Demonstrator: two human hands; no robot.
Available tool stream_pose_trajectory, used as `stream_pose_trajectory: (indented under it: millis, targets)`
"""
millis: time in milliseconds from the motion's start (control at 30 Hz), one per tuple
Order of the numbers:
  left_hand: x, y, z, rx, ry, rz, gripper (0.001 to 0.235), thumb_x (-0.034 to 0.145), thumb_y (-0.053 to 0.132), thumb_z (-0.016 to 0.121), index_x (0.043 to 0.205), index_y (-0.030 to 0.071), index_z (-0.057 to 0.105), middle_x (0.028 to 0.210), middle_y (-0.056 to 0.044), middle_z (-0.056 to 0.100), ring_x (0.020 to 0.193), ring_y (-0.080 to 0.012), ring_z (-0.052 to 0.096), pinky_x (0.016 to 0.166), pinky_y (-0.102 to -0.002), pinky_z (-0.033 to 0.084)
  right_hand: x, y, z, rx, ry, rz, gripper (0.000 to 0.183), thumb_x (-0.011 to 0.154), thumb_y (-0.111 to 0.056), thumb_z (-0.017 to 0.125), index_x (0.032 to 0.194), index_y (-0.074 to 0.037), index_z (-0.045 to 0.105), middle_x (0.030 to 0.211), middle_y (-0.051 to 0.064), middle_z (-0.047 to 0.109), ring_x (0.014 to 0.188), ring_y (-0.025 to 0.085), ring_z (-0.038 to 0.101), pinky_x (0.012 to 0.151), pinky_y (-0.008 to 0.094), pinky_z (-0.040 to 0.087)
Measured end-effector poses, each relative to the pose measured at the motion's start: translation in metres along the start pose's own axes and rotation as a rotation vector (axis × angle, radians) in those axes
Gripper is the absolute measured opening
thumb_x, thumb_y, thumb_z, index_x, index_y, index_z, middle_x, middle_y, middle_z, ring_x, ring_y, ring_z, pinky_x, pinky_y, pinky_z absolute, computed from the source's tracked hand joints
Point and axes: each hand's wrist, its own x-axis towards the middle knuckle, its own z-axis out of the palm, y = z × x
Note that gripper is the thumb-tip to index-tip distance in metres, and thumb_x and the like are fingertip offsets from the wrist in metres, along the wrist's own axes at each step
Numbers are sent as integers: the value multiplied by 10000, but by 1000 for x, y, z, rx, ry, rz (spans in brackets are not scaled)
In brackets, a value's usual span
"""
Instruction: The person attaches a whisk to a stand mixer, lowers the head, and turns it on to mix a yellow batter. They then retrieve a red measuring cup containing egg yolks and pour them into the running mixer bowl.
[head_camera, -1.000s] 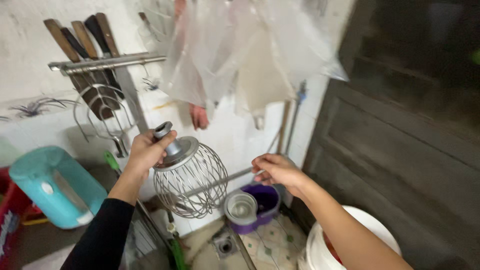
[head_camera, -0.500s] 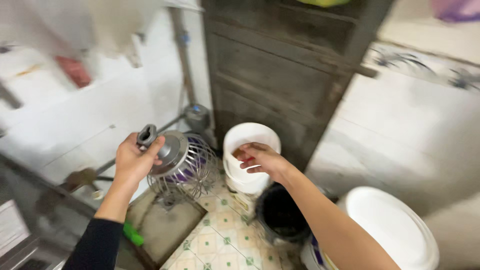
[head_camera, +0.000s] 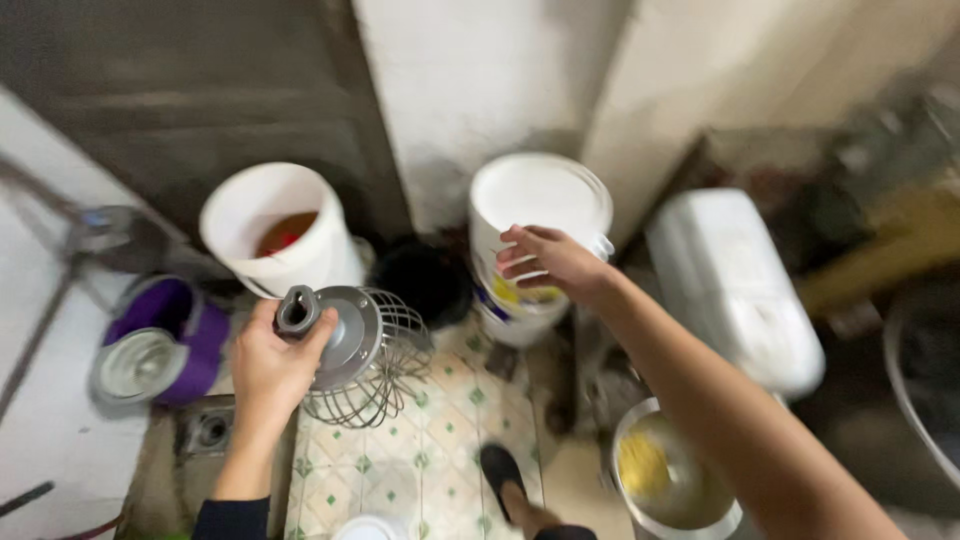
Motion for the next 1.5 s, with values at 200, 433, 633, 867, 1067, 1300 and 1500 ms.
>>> stream_pose_trajectory:
  millis: [200, 433, 633, 867, 1067, 1300, 1500]
  targets:
    - [-65, 43, 74, -249, -288, -183, 377, 785, 307, 842, 930, 18, 649, 729, -100, 740, 543, -195, 713, 524, -324, 543, -112, 92, -69, 49, 233, 129, 478, 1015, -421, 527, 1356, -92, 589, 1090, 17, 703, 939, 157, 680, 837, 352, 566]
    - [-134, 98, 164, -258, -435, -78, 389, 759, 291, 865, 844, 22, 597, 665, -111, 712, 507, -202, 706, 497, -340, 532, -214, 175, -122, 48, 334, 259, 505, 984, -419, 567, 1388, -117, 555, 1131, -1, 710, 942, 122, 703, 836, 338, 585]
    - [-208, 143, 229, -294, -558, -121, 387, 754, 300, 854, 849, 23, 601, 658, -127, 720, 522, -223, 715, 516, -362, 549, -280, 231, -205, 113, 415, 282, 485, 999, -426, 566, 1356, -98, 581, 1095, 9, 708, 899, 118, 681, 827, 326, 563]
    - [-317, 177, 309, -17, -516, -136, 508, 652, 340, 867, 996, 42, 641, 914, -203, 740, 869, -379, 728, 773, -457, 566, -328, 299, -322, 138, 392, 342, 427, 1026, -389, 532, 1340, -109, 608, 1019, 4, 696, 863, 121, 685, 827, 343, 565]
    - [-402, 192, 384, 36, -519, -319, 495, 650, 353, 847, 968, 38, 636, 901, -197, 756, 850, -375, 744, 774, -459, 575, -338, 360, -388, 194, 335, 402, 477, 1040, -391, 488, 1382, -69, 571, 1079, 44, 729, 933, 163, 719, 884, 379, 589]
    - [-476, 166, 480, -94, -534, -337, 451, 681, 292, 827, 994, 41, 621, 868, -184, 713, 803, -371, 724, 736, -459, 565, -306, 440, -411, 165, 392, 451, 543, 1037, -403, 482, 1508, -143, 410, 1112, 38, 674, 953, 168, 686, 881, 379, 579]
    - [-523, 98, 601, -110, -462, -207, 485, 650, 280, 869, 969, 13, 619, 966, -214, 696, 932, -412, 679, 817, -484, 531, -241, 546, -440, 90, 441, 393, 556, 1023, -409, 512, 1487, -105, 476, 1086, 51, 662, 918, 161, 653, 813, 355, 549]
